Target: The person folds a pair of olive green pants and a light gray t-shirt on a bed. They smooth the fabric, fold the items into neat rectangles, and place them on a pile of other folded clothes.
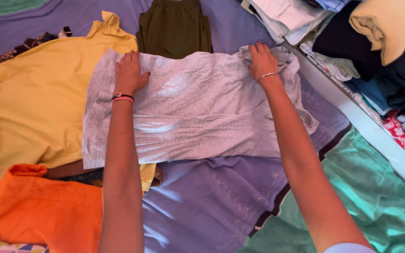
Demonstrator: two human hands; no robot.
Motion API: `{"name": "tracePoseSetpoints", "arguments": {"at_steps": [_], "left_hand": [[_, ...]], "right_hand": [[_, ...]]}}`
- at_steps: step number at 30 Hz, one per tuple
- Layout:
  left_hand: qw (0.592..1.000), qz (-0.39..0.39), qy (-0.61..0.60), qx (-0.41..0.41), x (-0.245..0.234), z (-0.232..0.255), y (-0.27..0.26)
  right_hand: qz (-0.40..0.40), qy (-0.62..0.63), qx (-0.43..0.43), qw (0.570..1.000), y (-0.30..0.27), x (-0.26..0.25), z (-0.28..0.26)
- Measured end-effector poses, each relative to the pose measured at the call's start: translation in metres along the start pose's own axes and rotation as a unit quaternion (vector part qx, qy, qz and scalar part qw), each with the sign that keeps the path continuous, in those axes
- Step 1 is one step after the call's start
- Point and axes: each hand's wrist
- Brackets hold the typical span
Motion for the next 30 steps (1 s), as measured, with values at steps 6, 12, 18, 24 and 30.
{"name": "tracePoseSetpoints", "arguments": {"at_steps": [6,12,18,24,30], "left_hand": [[0.999,0.015,0.012,-0.033,0.034,-0.027,-0.001],[0.992,-0.006,0.102,-0.069,0.022,-0.006,0.009],[0.948,-0.020,0.316,-0.022,0.010,0.002,0.015],[0.894,0.033,0.444,0.045,-0.013,0.015,-0.005],[0.903,0.070,0.400,0.143,-0.070,0.021,-0.031]], "right_hand": [[-0.024,-0.083,0.052,0.995,0.013,0.026,0.005],[0.016,-0.187,0.055,0.981,0.015,0.037,0.004],[0.049,-0.254,0.040,0.965,-0.003,0.048,-0.002],[0.081,-0.179,0.087,0.977,-0.033,0.031,-0.002],[0.123,-0.021,0.032,0.992,-0.064,-0.031,0.010]]}}
Point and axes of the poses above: each hand's wrist, its own y-axis towards the middle knuckle, its own x-axis out of the palm, z = x × y, and after that the axes turned 3 degrees about -z, right-handed
